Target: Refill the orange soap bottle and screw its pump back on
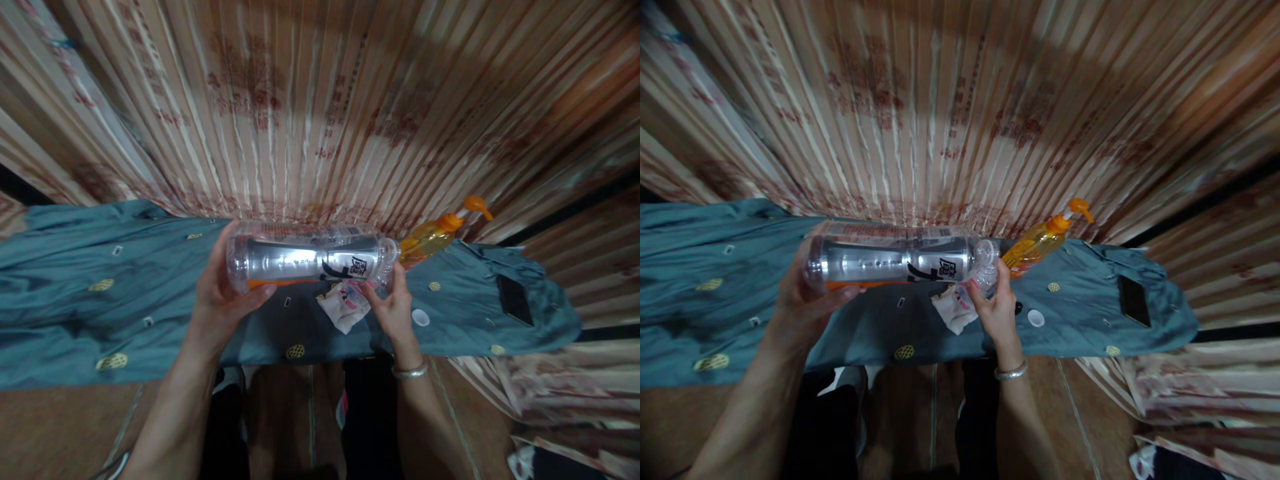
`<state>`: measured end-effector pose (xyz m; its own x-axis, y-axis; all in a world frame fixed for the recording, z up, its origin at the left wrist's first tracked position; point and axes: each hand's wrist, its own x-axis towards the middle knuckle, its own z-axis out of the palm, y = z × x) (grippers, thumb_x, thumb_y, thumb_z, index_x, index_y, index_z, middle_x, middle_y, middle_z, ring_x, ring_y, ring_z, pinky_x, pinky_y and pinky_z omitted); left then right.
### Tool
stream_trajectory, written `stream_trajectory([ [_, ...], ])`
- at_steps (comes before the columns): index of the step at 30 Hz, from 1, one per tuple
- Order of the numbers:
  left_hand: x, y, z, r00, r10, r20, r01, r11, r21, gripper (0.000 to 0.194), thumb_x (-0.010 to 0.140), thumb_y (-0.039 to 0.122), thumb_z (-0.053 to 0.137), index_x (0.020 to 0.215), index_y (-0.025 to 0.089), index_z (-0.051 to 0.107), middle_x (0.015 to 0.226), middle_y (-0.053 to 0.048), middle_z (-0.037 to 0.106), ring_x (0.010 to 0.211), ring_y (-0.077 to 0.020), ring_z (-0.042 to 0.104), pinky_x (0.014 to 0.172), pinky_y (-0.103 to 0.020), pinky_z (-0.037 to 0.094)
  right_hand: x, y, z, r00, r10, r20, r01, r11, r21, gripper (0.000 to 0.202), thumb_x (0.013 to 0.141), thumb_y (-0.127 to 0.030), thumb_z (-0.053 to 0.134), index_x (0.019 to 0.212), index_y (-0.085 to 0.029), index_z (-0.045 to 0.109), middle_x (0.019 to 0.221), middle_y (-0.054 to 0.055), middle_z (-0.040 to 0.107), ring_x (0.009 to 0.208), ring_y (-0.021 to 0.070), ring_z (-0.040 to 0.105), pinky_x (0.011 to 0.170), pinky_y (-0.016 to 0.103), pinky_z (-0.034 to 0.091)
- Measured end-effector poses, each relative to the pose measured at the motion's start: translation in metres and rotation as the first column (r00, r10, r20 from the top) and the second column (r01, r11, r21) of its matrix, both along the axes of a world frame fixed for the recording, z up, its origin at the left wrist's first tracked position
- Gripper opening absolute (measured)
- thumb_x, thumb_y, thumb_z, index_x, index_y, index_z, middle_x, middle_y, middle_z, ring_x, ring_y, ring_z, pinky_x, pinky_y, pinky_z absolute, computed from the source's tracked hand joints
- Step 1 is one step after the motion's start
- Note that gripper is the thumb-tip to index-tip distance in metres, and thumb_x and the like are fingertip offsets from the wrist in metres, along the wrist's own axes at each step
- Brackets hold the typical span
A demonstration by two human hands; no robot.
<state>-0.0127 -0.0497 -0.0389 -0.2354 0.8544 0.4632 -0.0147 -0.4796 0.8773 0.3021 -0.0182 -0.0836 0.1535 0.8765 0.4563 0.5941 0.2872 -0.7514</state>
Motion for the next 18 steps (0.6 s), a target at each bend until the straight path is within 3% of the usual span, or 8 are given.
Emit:
stream_trajectory([
  [12,-0.0009,0.0001,-0.0027,1.000,0.000,-0.023,0.001,1.000,0.016,0.102,0.063,0.048,0.105,0.156,0.040,0.062,0.154,-0.008,0.070,0.145,-0.0371,0.065,0.125,-0.062,0.049,0.0002,-0.0001,-0.0001,1.000,-0.002,0.001,0.002,1.000,-0.005,0.071,0.090,-0.057,0.077,0.147,-0.019,0.060,0.124,0.014,0.079,0.107,0.0320,0.077,0.101,0.050,0.063],
  [18,0.0013,0.0010,-0.0020,1.000,0.017,-0.022,-0.017,0.999,0.034,0.101,0.062,0.048,0.106,0.154,0.038,0.064,0.149,-0.008,0.072,0.140,-0.0352,0.067,0.121,-0.057,0.055,-0.0006,-0.0003,0.0007,1.000,-0.009,-0.006,0.009,1.000,-0.009,0.071,0.089,-0.057,0.077,0.146,-0.018,0.060,0.125,0.015,0.079,0.109,0.0328,0.077,0.103,0.053,0.062],
])
